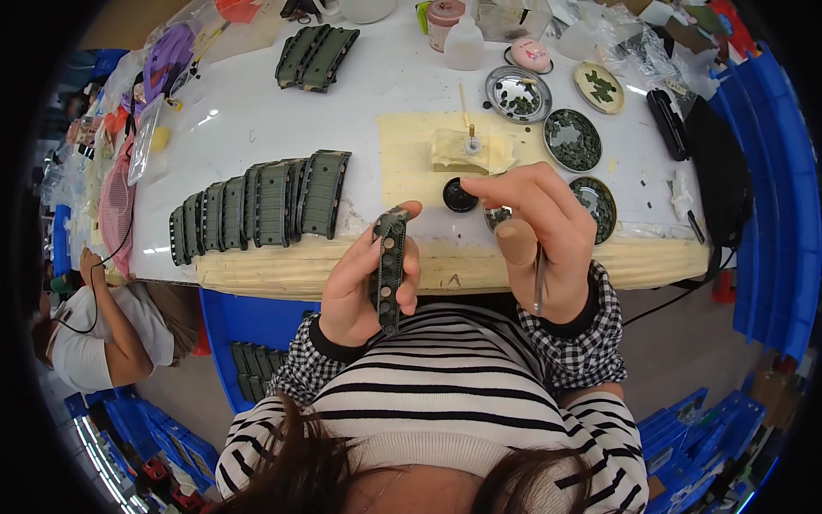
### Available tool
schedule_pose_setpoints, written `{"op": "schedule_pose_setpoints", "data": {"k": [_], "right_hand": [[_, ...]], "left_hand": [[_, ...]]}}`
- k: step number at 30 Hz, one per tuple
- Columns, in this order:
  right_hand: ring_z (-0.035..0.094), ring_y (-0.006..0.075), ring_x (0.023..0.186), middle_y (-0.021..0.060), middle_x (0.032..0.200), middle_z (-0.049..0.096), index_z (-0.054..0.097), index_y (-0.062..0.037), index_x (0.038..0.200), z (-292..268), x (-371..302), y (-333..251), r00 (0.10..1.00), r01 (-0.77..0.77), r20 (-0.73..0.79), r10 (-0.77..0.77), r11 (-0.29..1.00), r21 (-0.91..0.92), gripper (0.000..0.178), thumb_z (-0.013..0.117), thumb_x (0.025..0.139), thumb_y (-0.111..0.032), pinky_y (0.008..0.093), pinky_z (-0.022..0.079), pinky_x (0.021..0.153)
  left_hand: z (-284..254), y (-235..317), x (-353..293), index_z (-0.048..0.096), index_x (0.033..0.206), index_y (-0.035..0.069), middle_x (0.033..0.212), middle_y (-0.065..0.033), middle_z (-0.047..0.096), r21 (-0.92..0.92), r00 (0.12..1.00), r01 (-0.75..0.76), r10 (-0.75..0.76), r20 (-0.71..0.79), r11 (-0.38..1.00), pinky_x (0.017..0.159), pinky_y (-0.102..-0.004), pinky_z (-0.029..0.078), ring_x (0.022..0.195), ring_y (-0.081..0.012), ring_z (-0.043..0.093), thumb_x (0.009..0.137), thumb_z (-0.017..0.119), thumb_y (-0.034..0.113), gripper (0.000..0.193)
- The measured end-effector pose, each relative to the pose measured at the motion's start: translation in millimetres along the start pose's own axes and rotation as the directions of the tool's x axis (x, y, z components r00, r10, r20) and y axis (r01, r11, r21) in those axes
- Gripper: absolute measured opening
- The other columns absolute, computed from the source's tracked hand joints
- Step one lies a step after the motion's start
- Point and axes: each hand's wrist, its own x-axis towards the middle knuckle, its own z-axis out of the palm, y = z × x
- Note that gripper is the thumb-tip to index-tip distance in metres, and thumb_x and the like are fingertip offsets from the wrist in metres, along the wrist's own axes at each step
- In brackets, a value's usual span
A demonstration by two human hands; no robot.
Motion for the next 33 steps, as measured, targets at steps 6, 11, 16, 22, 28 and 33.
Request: {"op": "schedule_pose_setpoints", "data": {"k": [6, 11, 16, 22, 28, 33], "right_hand": [[0.059, 0.0203, 0.072, 0.0114, 0.084, 0.059, 0.069, 0.0018, 0.097, -3, -1, 5, 0.998, 0.056, 0.019, -0.058, 0.995, 0.083, 0.060, 0.039, 0.101, -0.050, 0.0277, 0.046, 0.062], [0.058, 0.0164, 0.063, 0.0137, 0.085, 0.065, 0.067, 0.0016, 0.096, -10, 11, 8, 0.986, -0.163, -0.020, 0.163, 0.987, -0.013, 0.039, 0.048, 0.102, -0.032, 0.0260, 0.047, 0.058], [0.054, 0.0200, 0.056, 0.0071, 0.073, 0.054, 0.066, -0.0032, 0.094, 13, 34, 32, 0.998, -0.052, -0.063, 0.032, 0.934, -0.354, 0.018, 0.074, 0.079, -0.009, 0.0309, 0.043, 0.050], [0.052, 0.0174, 0.055, 0.0062, 0.074, 0.055, 0.067, -0.0030, 0.091, 19, 39, 42, 0.998, -0.007, -0.057, -0.011, 0.952, -0.305, 0.015, 0.074, 0.079, -0.005, 0.0295, 0.042, 0.050], [0.048, 0.0060, 0.060, 0.0003, 0.077, 0.055, 0.067, -0.0003, 0.095, 13, 21, -4, 0.962, -0.091, -0.242, 0.129, 0.983, 0.161, 0.007, 0.068, 0.088, -0.003, 0.0206, 0.038, 0.055], [0.066, 0.0112, 0.078, 0.0048, 0.087, 0.063, 0.058, 0.0016, 0.103, 30, 13, -13, 0.919, -0.317, -0.008, 0.394, 0.751, 0.579, 0.016, 0.059, 0.098, -0.014, 0.0218, 0.051, 0.071]], "left_hand": [[6, 1, 3, 0.024, 0.146, -0.003, 0.090, -0.0119, 0.058, -0.024, 1.000, 0.017, -0.017, -0.010, 1.000, 0.057, -0.0302, 0.055, 0.066, -0.0178, 0.059, 0.101, 0.044, 0.022, 0.056], [6, 3, 4, 0.024, 0.147, 0.000, 0.092, -0.0111, 0.056, -0.064, 0.998, -0.005, 0.001, -0.056, 0.998, 0.059, -0.0302, 0.054, 0.069, -0.0173, 0.057, 0.102, 0.039, 0.021, 0.052], [0, 1, 10, 0.021, 0.149, 0.003, 0.091, -0.0090, 0.054, -0.247, 0.999, 0.047, -0.042, 0.024, 0.968, 0.058, -0.0288, 0.051, 0.068, -0.0159, 0.053, 0.102, 0.036, 0.019, 0.052], [6, 0, 10, 0.018, 0.151, 0.003, 0.088, -0.0076, 0.052, -0.399, 0.995, 0.092, -0.066, 0.078, 0.912, 0.054, -0.0270, 0.045, 0.065, -0.0151, 0.050, 0.101, 0.036, 0.017, 0.055], [5, -4, 12, 0.019, 0.150, 0.003, 0.092, -0.0087, 0.056, -0.444, 0.985, 0.139, -0.080, 0.151, 0.885, 0.054, -0.0260, 0.046, 0.067, -0.0153, 0.054, 0.102, 0.037, 0.021, 0.054], [12, -4, 10, 0.017, 0.151, 0.003, 0.088, -0.0073, 0.050, -0.418, 0.986, 0.157, -0.115, 0.123, 0.895, 0.052, -0.0261, 0.044, 0.063, -0.0143, 0.048, 0.100, 0.037, 0.018, 0.056]]}}
